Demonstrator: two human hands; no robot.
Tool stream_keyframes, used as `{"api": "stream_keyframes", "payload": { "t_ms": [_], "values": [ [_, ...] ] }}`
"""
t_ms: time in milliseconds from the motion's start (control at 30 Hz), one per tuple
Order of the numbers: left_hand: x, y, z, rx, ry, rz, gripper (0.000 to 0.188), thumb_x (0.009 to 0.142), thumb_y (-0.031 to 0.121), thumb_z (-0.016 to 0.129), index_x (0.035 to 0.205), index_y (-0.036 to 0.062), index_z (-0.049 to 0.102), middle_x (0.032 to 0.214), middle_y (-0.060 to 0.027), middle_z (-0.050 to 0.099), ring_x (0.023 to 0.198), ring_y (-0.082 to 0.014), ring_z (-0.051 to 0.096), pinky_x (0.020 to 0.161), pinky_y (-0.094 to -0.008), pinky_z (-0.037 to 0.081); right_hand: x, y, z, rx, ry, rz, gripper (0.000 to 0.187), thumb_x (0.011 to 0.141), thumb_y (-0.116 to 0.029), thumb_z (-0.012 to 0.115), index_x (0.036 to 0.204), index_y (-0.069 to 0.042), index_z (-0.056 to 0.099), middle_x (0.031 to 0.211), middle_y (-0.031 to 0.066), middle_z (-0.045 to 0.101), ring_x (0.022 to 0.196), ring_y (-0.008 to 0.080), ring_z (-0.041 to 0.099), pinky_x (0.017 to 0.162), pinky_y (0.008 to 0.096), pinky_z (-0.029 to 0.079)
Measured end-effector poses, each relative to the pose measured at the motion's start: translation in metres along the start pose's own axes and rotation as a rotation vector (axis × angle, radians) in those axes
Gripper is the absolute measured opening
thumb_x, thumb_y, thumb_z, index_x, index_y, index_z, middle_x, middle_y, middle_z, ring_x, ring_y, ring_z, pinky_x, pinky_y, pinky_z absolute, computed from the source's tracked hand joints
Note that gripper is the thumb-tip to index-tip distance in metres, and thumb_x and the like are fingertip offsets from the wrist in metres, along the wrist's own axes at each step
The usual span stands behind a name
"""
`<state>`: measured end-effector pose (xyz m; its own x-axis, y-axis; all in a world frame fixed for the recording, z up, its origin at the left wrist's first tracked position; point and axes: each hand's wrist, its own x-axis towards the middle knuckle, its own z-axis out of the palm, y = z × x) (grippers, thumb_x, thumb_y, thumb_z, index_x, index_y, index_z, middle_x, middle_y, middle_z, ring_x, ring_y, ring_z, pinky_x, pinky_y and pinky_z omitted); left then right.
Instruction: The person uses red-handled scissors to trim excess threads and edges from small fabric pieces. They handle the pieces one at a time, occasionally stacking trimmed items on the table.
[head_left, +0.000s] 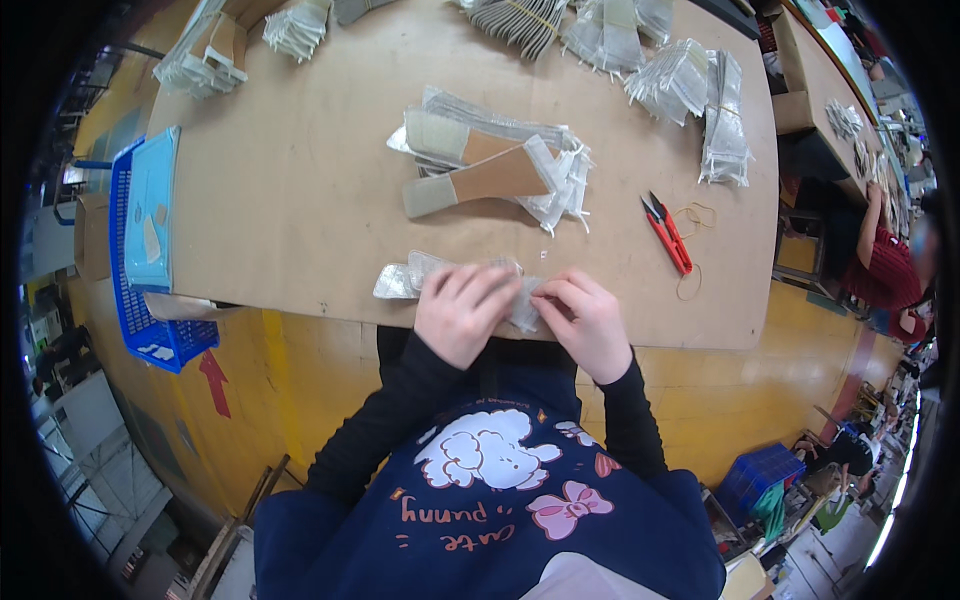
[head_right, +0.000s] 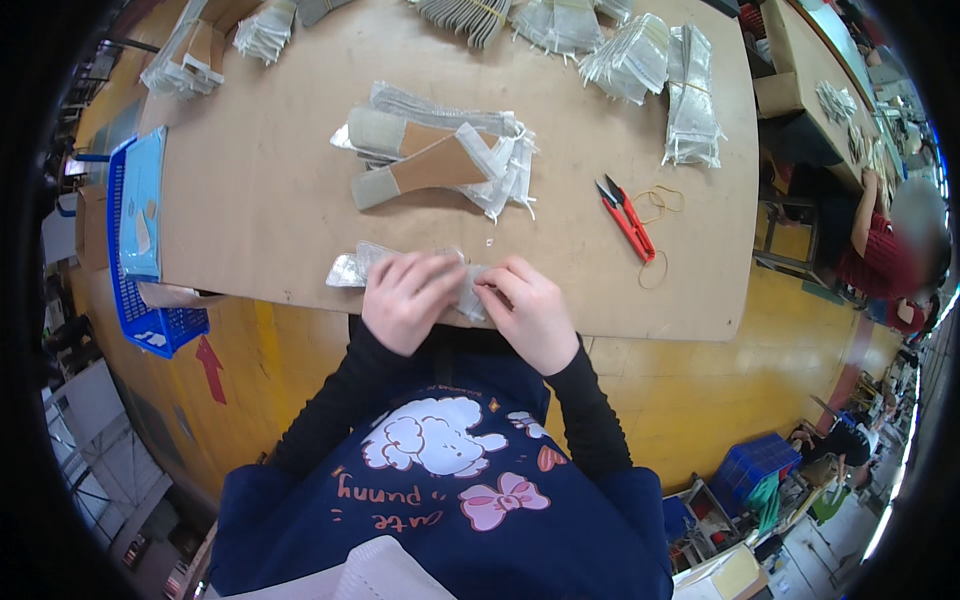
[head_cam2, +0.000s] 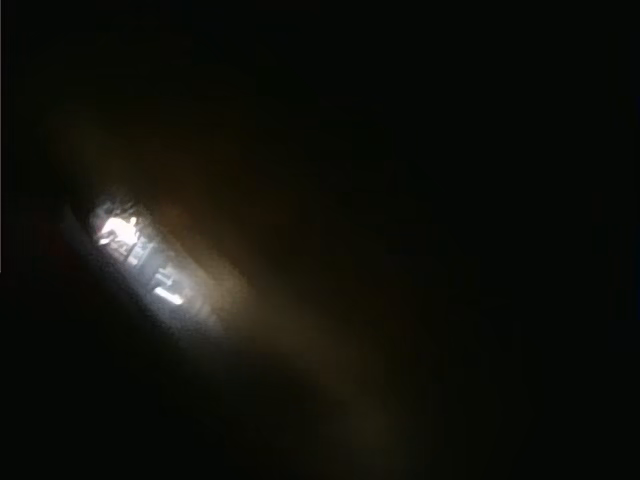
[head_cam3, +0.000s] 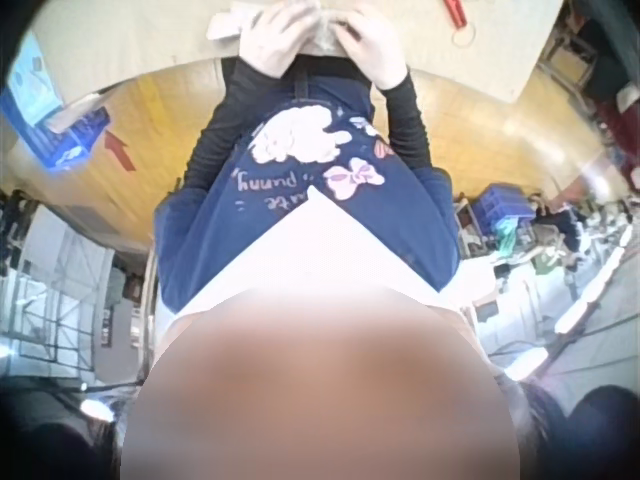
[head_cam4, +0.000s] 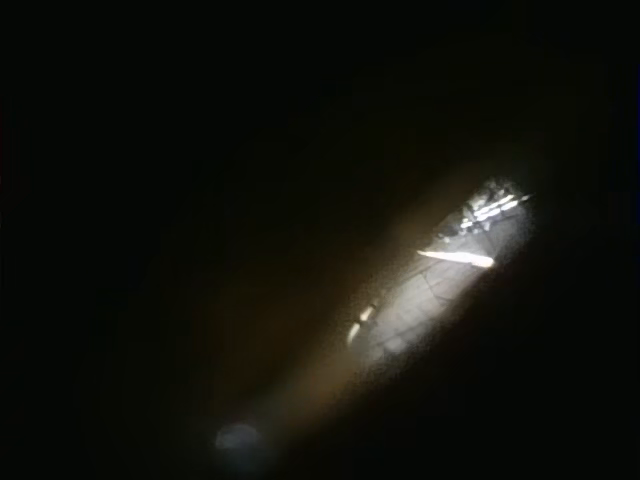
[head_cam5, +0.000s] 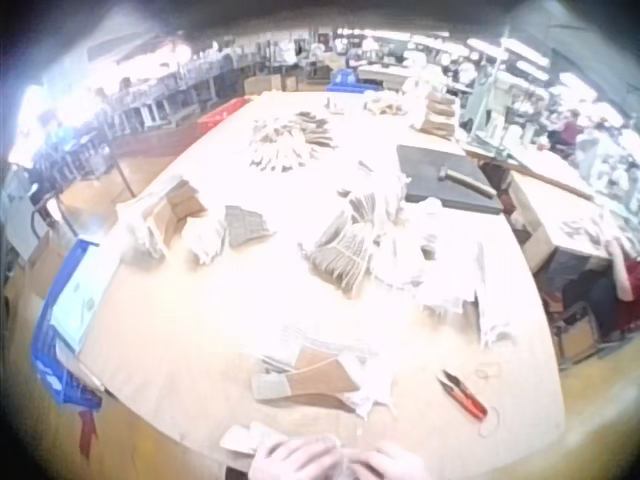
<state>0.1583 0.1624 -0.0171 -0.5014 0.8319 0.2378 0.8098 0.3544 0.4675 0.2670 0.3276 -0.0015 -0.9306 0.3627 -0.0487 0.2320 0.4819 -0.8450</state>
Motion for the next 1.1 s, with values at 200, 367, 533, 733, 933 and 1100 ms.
{"api": "stream_keyframes", "payload": {
  "t_ms": [200,367,533,733,933,1100],
  "values": [
    [0.014,-0.002,0.018,-0.010,0.099,-0.117,0.032,0.075,0.020,0.076,0.107,0.0190,0.073,0.109,0.0058,0.067,0.100,-0.0189,0.058,0.089,-0.0363,0.039,-0.007,0.008,0.013,-0.020,0.136,0.098,0.007,0.084,-0.004,0.068,0.091,-0.001,0.066,0.089,0.0122,0.063,0.074,0.0291,0.064,0.066,0.0347,0.052],
    [0.011,-0.003,0.010,-0.109,-0.018,-0.170,0.036,0.076,0.021,0.075,0.112,0.0202,0.073,0.117,0.0043,0.065,0.108,-0.0213,0.054,0.094,-0.0375,0.038,0.006,0.011,0.013,-0.167,0.075,-0.028,0.006,0.084,-0.008,0.070,0.088,-0.004,0.066,0.084,0.0102,0.061,0.074,0.0284,0.064,0.063,0.0374,0.051],
    [0.009,-0.004,0.007,-0.136,-0.104,-0.188,0.040,0.075,0.022,0.075,0.115,0.0196,0.073,0.124,0.0033,0.061,0.113,-0.0235,0.051,0.097,-0.0388,0.037,0.009,0.006,0.010,-0.380,-0.017,-0.166,0.008,0.082,-0.010,0.069,0.087,-0.007,0.064,0.082,0.0058,0.058,0.073,0.0227,0.064,0.060,0.0343,0.051],
    [0.011,-0.005,0.007,-0.162,-0.107,-0.209,0.039,0.075,0.023,0.075,0.114,0.0193,0.073,0.124,0.0042,0.061,0.113,-0.0230,0.051,0.096,-0.0383,0.036,0.013,0.003,0.010,-0.573,-0.118,-0.214,0.011,0.083,-0.009,0.067,0.091,-0.007,0.060,0.083,0.0046,0.056,0.072,0.0186,0.063,0.058,0.0323,0.051],
    [0.011,-0.006,0.007,-0.170,-0.106,-0.208,0.038,0.075,0.026,0.075,0.112,0.0198,0.074,0.123,0.0053,0.062,0.112,-0.0220,0.051,0.095,-0.0374,0.035,0.014,0.005,0.010,-0.451,-0.113,-0.169,0.010,0.084,-0.006,0.068,0.092,-0.006,0.061,0.082,0.0084,0.057,0.068,0.0273,0.062,0.059,0.0361,0.050],
    [0.010,-0.007,0.009,-0.162,-0.087,-0.201,0.039,0.074,0.027,0.075,0.113,0.0204,0.074,0.123,0.0058,0.062,0.112,-0.0218,0.051,0.095,-0.0370,0.035,0.015,0.011,0.004,-0.303,-0.115,-0.125,0.011,0.085,-0.010,0.067,0.093,-0.008,0.060,0.083,0.0064,0.055,0.075,0.0219,0.062,0.059,0.0337,0.051]
  ]
}}
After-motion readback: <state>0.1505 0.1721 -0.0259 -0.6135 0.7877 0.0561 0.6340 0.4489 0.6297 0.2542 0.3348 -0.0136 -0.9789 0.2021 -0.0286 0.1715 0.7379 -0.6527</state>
